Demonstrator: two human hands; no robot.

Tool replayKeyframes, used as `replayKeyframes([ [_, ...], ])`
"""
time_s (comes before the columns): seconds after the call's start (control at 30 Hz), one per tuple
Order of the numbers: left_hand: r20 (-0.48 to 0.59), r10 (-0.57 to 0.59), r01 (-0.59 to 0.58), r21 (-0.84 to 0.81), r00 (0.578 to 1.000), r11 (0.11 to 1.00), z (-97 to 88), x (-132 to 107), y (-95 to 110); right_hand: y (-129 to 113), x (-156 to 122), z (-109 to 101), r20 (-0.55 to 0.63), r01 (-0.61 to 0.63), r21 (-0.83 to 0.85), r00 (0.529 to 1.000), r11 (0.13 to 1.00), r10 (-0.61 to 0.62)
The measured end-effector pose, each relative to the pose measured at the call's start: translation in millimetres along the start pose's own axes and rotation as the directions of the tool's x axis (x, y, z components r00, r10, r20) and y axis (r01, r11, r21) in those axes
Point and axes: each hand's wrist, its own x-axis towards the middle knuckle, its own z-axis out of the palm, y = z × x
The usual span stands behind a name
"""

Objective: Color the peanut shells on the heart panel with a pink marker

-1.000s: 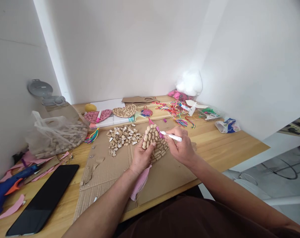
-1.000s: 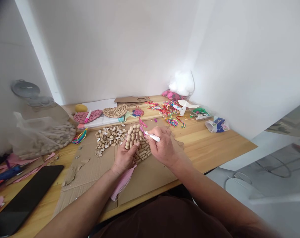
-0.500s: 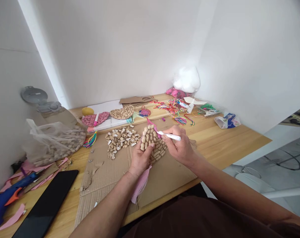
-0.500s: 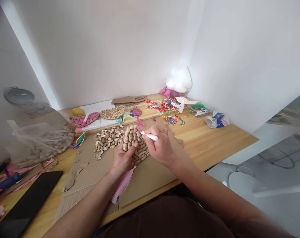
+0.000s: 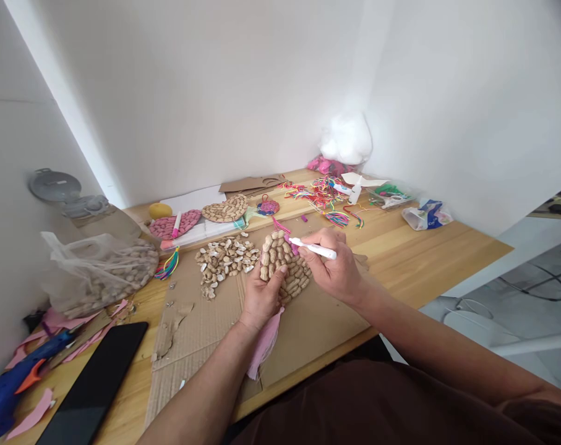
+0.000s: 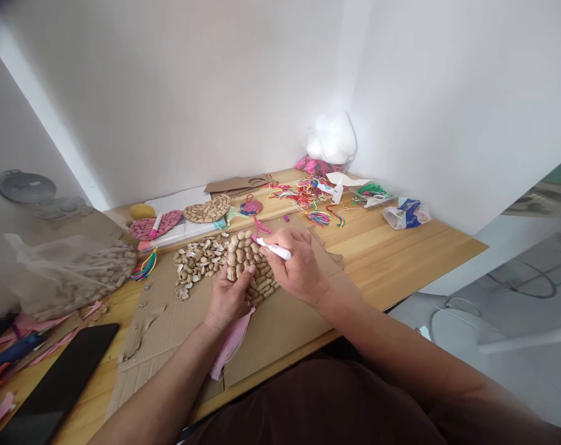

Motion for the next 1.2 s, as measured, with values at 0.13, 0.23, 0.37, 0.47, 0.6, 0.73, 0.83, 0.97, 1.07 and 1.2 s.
replayKeyframes([
  [0.13,-0.008,-0.007,0.007,0.037,1.000,0.999,0.8,-0.9,2.5,2.5,-1.8,0.9,0.050,0.031,-0.033,0.998,0.999,-0.029],
  [0.23,-0.007,0.002,-0.001,0.040,1.000,0.999,0.6,-0.8,2.3,4.8,-4.8,1.1,0.045,0.014,-0.057,0.999,0.998,-0.011],
  [0.37,-0.005,0.009,-0.008,0.033,1.000,0.999,-0.1,-0.7,1.8,4.8,-3.9,3.0,0.044,0.051,-0.050,0.998,0.997,-0.049],
  [0.47,-0.006,0.006,-0.006,0.023,1.000,1.000,-0.4,-0.8,1.0,4.4,-2.7,5.2,0.041,0.095,-0.064,0.995,0.993,-0.093],
  [0.6,0.008,-0.008,0.008,-0.026,1.000,1.000,0.1,-0.8,-0.1,5.9,-5.2,5.3,0.061,0.117,-0.081,0.992,0.990,-0.113],
  [0.73,0.005,0.000,0.001,-0.005,1.000,1.000,1.4,-1.4,1.8,5.5,-6.8,3.8,0.054,0.103,-0.066,0.994,0.993,-0.099],
  [0.83,0.004,0.001,-0.001,-0.006,1.000,1.000,2.0,-1.8,3.1,3.7,-5.9,4.5,0.053,0.131,-0.067,0.990,0.989,-0.128],
  [0.97,0.008,-0.005,0.006,-0.033,1.000,0.999,1.6,-1.7,1.9,2.5,-5.1,5.3,0.045,0.142,-0.101,0.989,0.985,-0.138],
  [1.07,0.002,-0.008,0.008,-0.035,1.000,0.999,1.5,-1.5,0.7,1.4,-4.8,4.3,0.043,0.154,-0.116,0.988,0.981,-0.150],
  [1.2,0.003,-0.002,0.002,-0.061,1.000,0.998,1.9,-1.6,1.1,-1.8,-3.3,4.7,0.034,0.179,-0.108,0.984,0.978,-0.176],
])
